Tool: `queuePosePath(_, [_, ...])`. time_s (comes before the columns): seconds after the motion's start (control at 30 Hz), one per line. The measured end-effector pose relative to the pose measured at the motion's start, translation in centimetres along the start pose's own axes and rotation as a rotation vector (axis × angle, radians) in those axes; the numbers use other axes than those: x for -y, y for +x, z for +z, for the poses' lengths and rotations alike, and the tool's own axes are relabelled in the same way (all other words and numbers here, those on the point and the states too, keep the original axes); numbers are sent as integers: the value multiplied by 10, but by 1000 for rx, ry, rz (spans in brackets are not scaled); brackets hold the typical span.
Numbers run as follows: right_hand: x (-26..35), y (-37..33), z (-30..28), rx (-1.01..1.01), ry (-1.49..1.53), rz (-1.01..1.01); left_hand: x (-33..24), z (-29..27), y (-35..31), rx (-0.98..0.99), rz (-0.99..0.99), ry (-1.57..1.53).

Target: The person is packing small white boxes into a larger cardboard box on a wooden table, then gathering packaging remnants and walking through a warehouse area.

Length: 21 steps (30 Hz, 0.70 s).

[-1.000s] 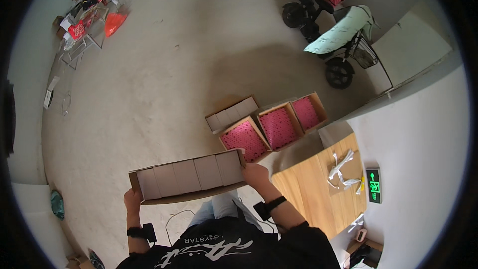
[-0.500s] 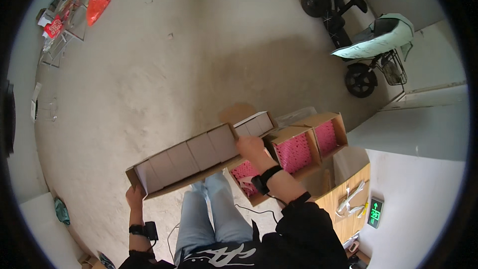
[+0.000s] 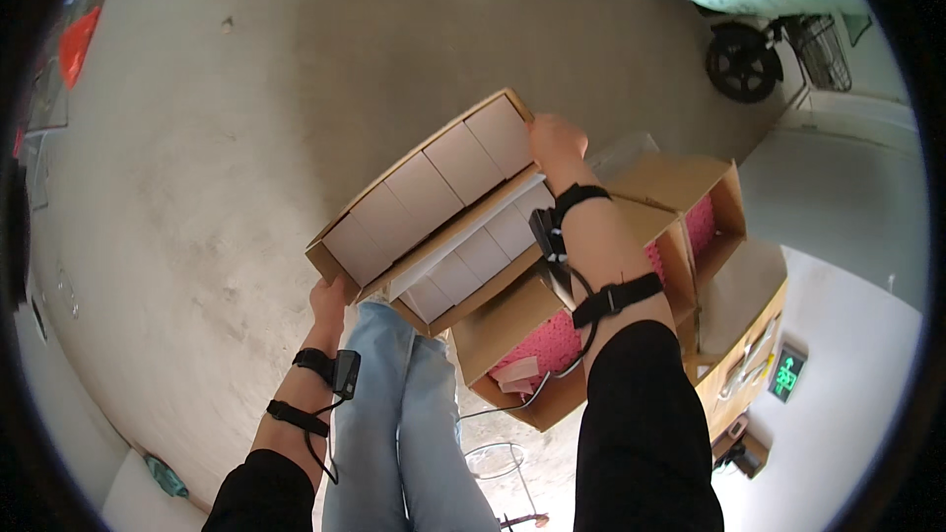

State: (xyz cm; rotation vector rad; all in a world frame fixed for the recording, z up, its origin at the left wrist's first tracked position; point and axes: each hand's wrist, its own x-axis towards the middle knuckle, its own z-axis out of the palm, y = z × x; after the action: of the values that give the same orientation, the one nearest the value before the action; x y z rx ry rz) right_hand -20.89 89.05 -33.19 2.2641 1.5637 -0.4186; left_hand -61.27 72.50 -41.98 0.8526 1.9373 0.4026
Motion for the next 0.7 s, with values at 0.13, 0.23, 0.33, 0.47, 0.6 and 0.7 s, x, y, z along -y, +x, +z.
queuePosePath(0.13, [-5,28,43,119,23,114,18,36,23,42,-64,69])
queuePosePath(0.23, [-21,33,77,121,62,185,27,58,24,86,-66,137])
queuePosePath(0.33, [-26,32,102,36,64,127,49,71,29,147,-110,94])
queuePosePath(0.47, [-35,-8,97,-132,299,285,41,76,25,478,-102,279])
queuePosePath(0.6, [-44,-110,96,-222,608,253,26,35,26,652,172,694])
queuePosePath(0.7, [-42,-254,84,-335,865,242,4,-23,25,595,119,528])
